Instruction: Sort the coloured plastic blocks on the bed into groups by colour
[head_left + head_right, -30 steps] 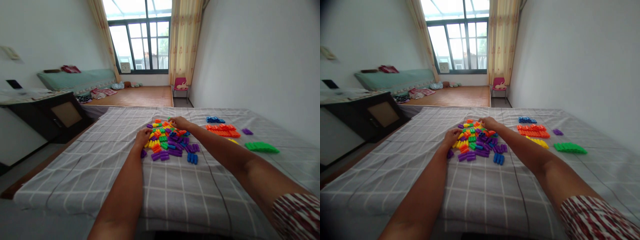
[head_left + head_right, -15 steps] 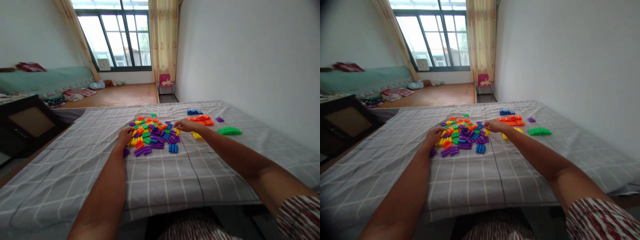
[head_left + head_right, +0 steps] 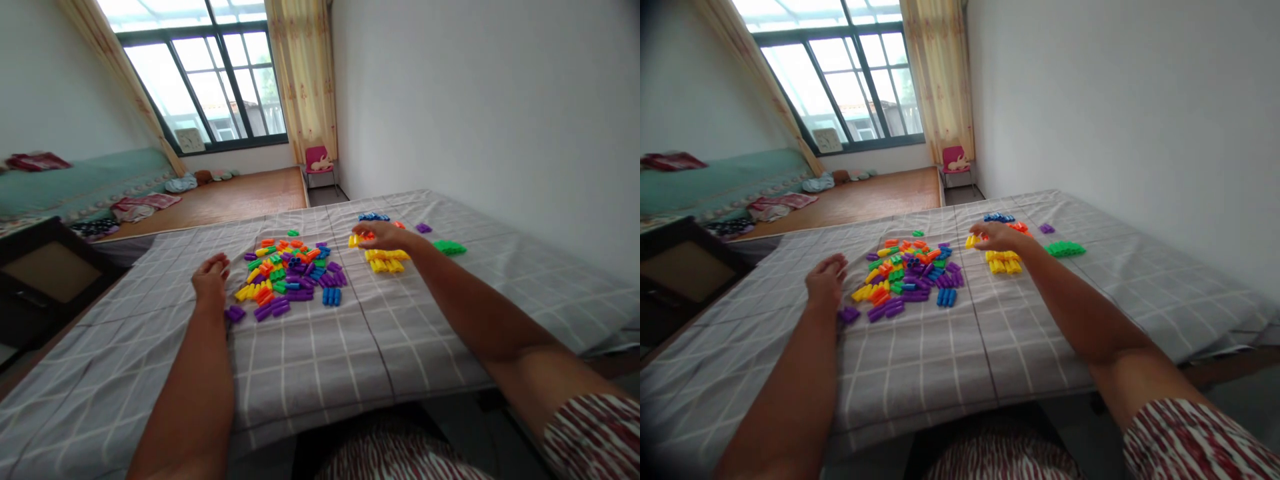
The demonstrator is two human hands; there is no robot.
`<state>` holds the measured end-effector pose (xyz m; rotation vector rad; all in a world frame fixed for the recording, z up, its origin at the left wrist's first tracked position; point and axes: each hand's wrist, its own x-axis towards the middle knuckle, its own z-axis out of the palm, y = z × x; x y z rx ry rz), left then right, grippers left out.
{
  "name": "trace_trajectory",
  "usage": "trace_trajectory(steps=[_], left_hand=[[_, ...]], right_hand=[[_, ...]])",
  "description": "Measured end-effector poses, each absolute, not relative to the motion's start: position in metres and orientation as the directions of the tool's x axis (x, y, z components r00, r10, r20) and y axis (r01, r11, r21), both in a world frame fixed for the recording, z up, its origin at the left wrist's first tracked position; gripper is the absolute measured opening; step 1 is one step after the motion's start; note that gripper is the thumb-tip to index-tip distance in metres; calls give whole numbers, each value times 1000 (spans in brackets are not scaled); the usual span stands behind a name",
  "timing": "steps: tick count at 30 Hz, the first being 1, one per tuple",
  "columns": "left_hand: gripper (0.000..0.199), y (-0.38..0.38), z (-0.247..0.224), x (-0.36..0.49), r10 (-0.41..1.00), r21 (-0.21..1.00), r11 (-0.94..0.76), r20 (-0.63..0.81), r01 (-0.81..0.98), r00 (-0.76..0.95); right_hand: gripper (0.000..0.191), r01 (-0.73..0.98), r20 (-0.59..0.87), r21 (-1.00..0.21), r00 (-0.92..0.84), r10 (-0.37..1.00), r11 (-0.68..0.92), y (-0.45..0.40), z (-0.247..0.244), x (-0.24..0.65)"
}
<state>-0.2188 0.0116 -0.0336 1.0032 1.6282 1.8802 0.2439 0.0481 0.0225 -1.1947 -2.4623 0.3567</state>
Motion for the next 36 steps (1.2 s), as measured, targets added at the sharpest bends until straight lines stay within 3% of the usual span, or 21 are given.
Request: trace_trajectory(steps=[3, 7, 11, 15, 18, 21, 24, 28, 31, 36], left_hand=[[30, 9, -22, -225, 686, 960, -271, 143, -68, -714], [29, 5, -7, -209, 714, 965, -241, 250, 107, -654], [29, 12, 18, -170, 901, 893, -165, 310, 419, -305], [27, 26, 42, -107, 931, 599, -352, 301, 719, 205], [28, 33, 40, -44, 846, 426, -534, 290, 731, 449], [38, 37, 18, 15, 793, 447, -605, 266, 659, 548], [58, 41, -10, 55, 786, 450, -608, 230, 654, 573], [57, 45, -31, 73, 790, 473, -582, 139, 661, 597], [51, 46, -36, 72, 786, 492, -575, 109, 654, 609], [44, 39, -34, 70, 808, 541, -552, 160, 635, 567]], right_hand=[[48, 668, 252, -370, -597, 761, 646, 53, 17, 269], [48, 651, 311, -320, -614, 726, 688, 49, 3, 286], [54, 651, 272, -353, -616, 740, 672, 46, 9, 306], [51, 645, 197, -342, -662, 723, 683, 42, 12, 313], [48, 671, 241, -279, -644, 726, 688, 38, 1, 304], [54, 695, 265, -264, -614, 743, 669, 34, -11, 294], [56, 667, 339, -335, -574, 746, 665, 34, -12, 296], [44, 584, 503, -596, -264, 823, 551, 38, -6, 324], [46, 442, 510, -782, 51, 859, 439, 43, -4, 349], [42, 255, 462, -883, 324, 826, 394, 50, -5, 367]])
